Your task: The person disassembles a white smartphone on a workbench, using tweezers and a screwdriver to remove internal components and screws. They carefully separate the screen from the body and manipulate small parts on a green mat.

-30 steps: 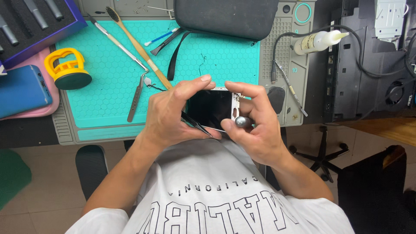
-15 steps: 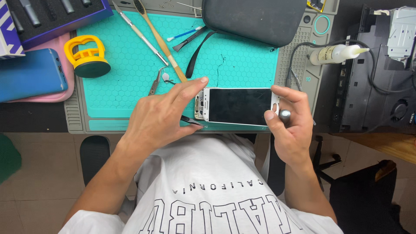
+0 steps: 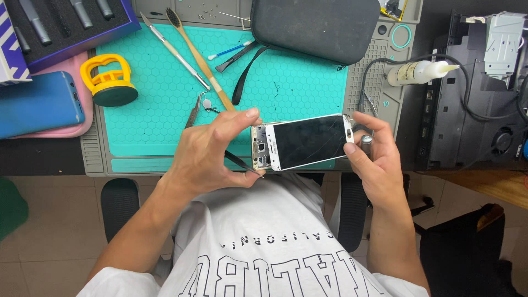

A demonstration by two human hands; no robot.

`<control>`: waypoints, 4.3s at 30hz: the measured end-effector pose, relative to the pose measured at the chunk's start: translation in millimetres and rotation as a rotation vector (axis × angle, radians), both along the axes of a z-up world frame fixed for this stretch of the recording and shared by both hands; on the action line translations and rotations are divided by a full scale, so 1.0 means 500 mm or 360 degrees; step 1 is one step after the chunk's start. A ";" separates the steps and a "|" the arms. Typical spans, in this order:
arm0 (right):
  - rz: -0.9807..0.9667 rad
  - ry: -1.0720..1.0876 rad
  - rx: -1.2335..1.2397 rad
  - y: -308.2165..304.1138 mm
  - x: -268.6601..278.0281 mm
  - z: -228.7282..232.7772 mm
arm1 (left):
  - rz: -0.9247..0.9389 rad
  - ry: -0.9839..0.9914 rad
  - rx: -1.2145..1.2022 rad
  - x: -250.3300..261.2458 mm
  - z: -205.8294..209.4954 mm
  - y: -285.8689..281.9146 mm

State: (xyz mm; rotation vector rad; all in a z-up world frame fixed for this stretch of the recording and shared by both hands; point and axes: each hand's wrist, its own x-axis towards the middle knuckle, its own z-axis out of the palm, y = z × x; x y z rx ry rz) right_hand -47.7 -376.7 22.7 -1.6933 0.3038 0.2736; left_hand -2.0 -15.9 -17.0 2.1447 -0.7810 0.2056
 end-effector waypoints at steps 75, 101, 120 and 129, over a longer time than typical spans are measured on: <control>-0.0046 -0.0405 -0.0200 0.005 -0.021 -0.034 | 0.0038 0.0249 0.0549 0.018 0.033 0.014; -0.0007 -0.1001 -0.0126 0.053 0.034 0.047 | -0.0226 0.0538 -0.0182 0.038 0.079 -0.039; -0.0377 -0.1155 -0.0281 0.033 0.061 -0.009 | -0.0141 0.0162 -0.0333 0.012 0.051 0.012; -0.0624 -0.0983 0.0081 0.045 0.058 -0.035 | -0.0019 -0.0076 -0.0432 -0.033 0.022 0.006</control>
